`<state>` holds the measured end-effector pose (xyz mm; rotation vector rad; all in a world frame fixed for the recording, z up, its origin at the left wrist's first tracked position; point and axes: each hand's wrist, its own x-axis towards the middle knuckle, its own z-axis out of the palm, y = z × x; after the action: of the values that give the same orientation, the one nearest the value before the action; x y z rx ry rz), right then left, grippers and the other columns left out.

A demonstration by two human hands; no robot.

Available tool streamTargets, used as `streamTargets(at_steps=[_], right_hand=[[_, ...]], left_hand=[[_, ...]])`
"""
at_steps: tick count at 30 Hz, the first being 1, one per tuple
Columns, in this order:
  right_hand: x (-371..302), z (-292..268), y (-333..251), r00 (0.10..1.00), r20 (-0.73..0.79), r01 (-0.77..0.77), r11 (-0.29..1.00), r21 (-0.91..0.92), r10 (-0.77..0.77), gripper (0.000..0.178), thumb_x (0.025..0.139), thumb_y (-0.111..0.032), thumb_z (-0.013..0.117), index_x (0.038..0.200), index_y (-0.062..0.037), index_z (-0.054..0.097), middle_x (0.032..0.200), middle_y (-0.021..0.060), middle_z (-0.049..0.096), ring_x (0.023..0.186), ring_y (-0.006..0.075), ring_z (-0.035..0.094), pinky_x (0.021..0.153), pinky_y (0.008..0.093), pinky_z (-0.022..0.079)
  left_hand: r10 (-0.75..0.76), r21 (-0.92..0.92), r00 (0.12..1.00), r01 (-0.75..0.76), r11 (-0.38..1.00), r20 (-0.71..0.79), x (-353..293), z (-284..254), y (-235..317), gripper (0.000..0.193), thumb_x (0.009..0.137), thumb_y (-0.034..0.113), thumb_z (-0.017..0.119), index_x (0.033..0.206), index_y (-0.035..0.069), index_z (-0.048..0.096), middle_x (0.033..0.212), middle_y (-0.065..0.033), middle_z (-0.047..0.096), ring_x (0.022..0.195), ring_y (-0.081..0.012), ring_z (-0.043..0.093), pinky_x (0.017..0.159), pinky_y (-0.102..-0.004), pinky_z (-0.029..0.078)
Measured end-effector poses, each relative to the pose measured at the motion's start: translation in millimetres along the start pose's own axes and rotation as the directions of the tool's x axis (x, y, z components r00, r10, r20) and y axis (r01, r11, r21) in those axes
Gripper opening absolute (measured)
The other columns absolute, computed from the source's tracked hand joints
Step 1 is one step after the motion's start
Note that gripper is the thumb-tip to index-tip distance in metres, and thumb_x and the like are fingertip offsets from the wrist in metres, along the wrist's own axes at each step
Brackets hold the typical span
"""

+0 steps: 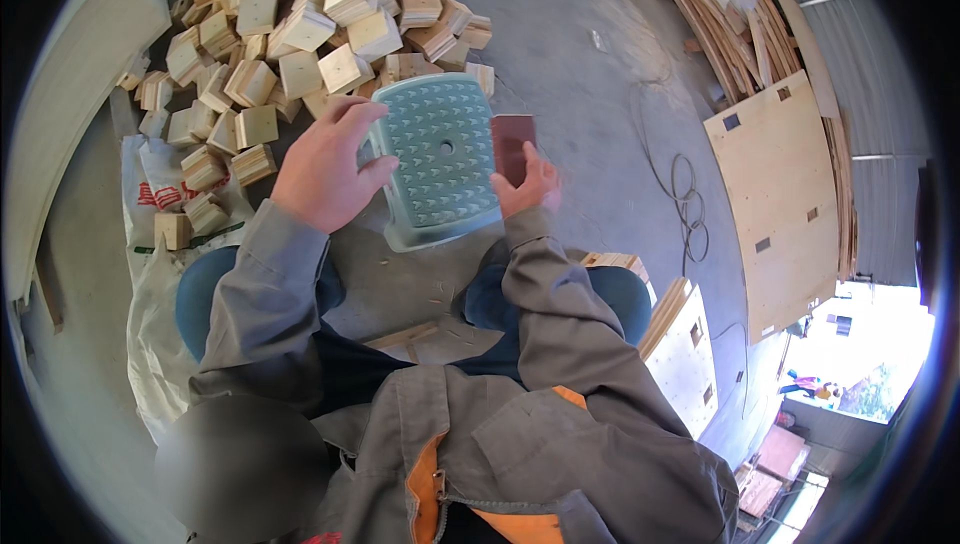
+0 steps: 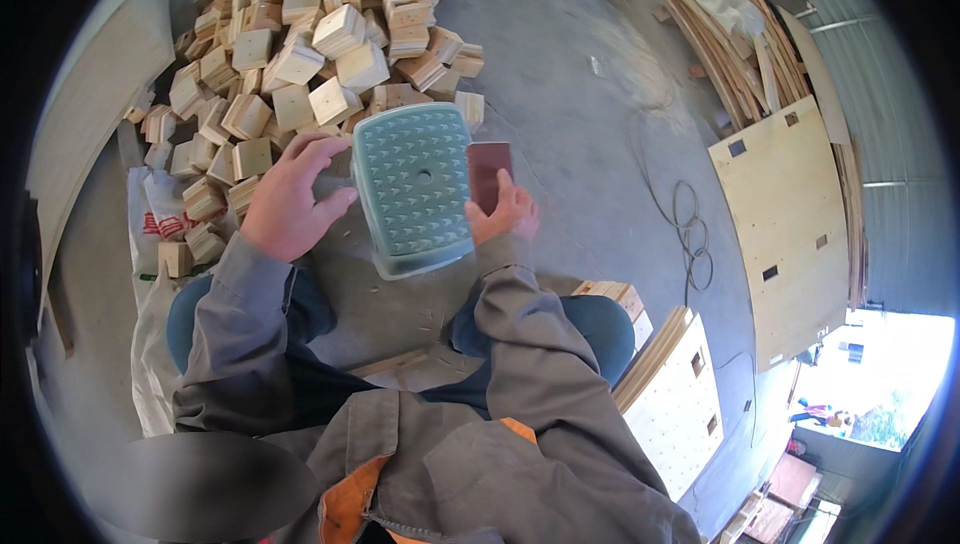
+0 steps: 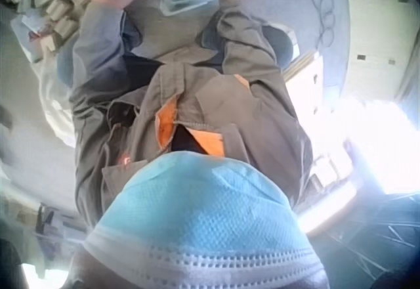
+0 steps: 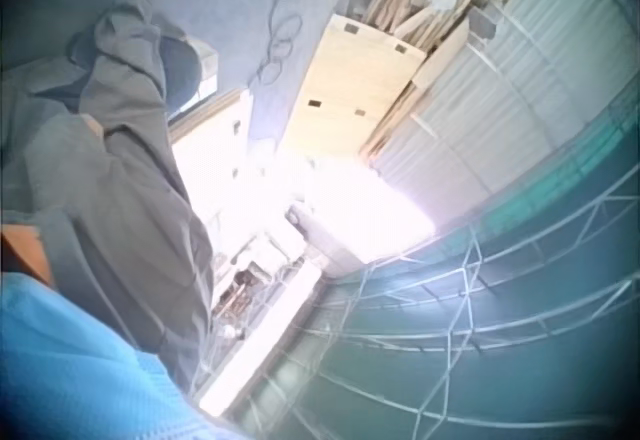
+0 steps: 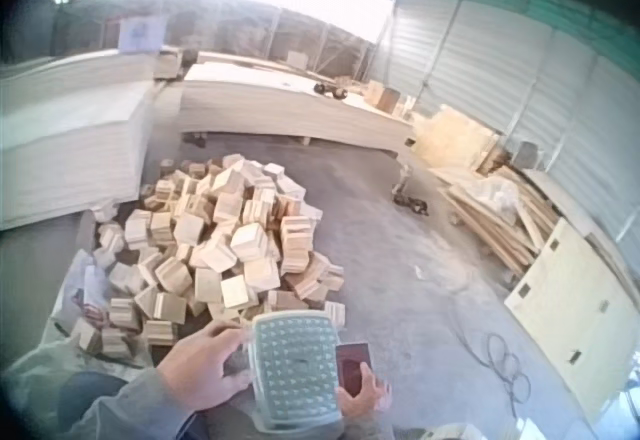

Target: The person sits on the floor and sands small wooden blocks one by one using a sanding block. They pick up each block from a pile, sand its surfaces, and place the finished block into a separate stack.

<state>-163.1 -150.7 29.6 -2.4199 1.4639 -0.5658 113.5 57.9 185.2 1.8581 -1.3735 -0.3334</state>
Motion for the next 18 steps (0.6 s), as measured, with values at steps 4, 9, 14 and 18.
streamTargets(at_steps=[4, 9, 14, 18], right_hand=[[-25.6, 14.6, -26.9, 0.978, 0.113, 0.168, 0.981, 0.093, -0.178, 0.087, 0.077, -0.036, 0.089, 0.156, -0.0189, 0.055, 0.143, 0.0227, 0.059, 0.13, 0.0443, 0.056, 0.11, 0.0553, 0.047], [-36.9, 28.6, -15.9, 0.973, 0.163, 0.154, 0.986, 0.059, -0.162, 0.096, 0.074, -0.041, 0.09, 0.159, -0.019, 0.05, 0.152, 0.0236, 0.053, 0.137, 0.0463, 0.052, 0.114, 0.0576, 0.043], [-27.2, 9.5, -47.3, 0.974, 0.211, 0.091, 0.995, -0.051, -0.079, 0.106, 0.073, -0.049, 0.09, 0.163, -0.0213, 0.043, 0.161, 0.0204, 0.045, 0.143, 0.0453, 0.047, 0.118, 0.0589, 0.038], [-26.3, 25.3, -48.5, 0.977, 0.172, 0.133, 0.99, -0.049, -0.123, 0.096, 0.079, -0.048, 0.086, 0.162, -0.0222, 0.046, 0.161, 0.0172, 0.045, 0.142, 0.043, 0.048, 0.115, 0.0584, 0.04]], left_hand=[[-0.032, 0.081, 0.992, 0.022, 0.996, 0.119, -3.8, -1.0, -5.4, 0.054, 0.088, 0.021, 0.081, 0.137, 0.006, 0.062, 0.132, -0.0165, 0.065, 0.116, -0.0375, 0.068, 0.098, -0.0437, 0.056], [-0.096, 0.115, 0.967, 0.07, 0.991, 0.238, -9.5, 1.2, -11.9, 0.057, 0.088, 0.028, 0.08, 0.137, 0.006, 0.061, 0.129, -0.017, 0.066, 0.117, -0.0391, 0.067, 0.098, -0.0455, 0.055], [-0.141, 0.14, 0.956, 0.107, 0.984, 0.259, -11.7, 5.8, -23.8, 0.059, 0.088, 0.03, 0.08, 0.139, 0.007, 0.061, 0.129, -0.0164, 0.066, 0.116, -0.0389, 0.067, 0.099, -0.0461, 0.055], [-0.257, 0.215, 0.926, 0.201, 0.956, 0.277, -8.9, 12.6, -35.9, 0.057, 0.088, 0.032, 0.08, 0.137, 0.007, 0.063, 0.13, -0.0159, 0.065, 0.117, -0.0382, 0.067, 0.1, -0.0464, 0.054]])
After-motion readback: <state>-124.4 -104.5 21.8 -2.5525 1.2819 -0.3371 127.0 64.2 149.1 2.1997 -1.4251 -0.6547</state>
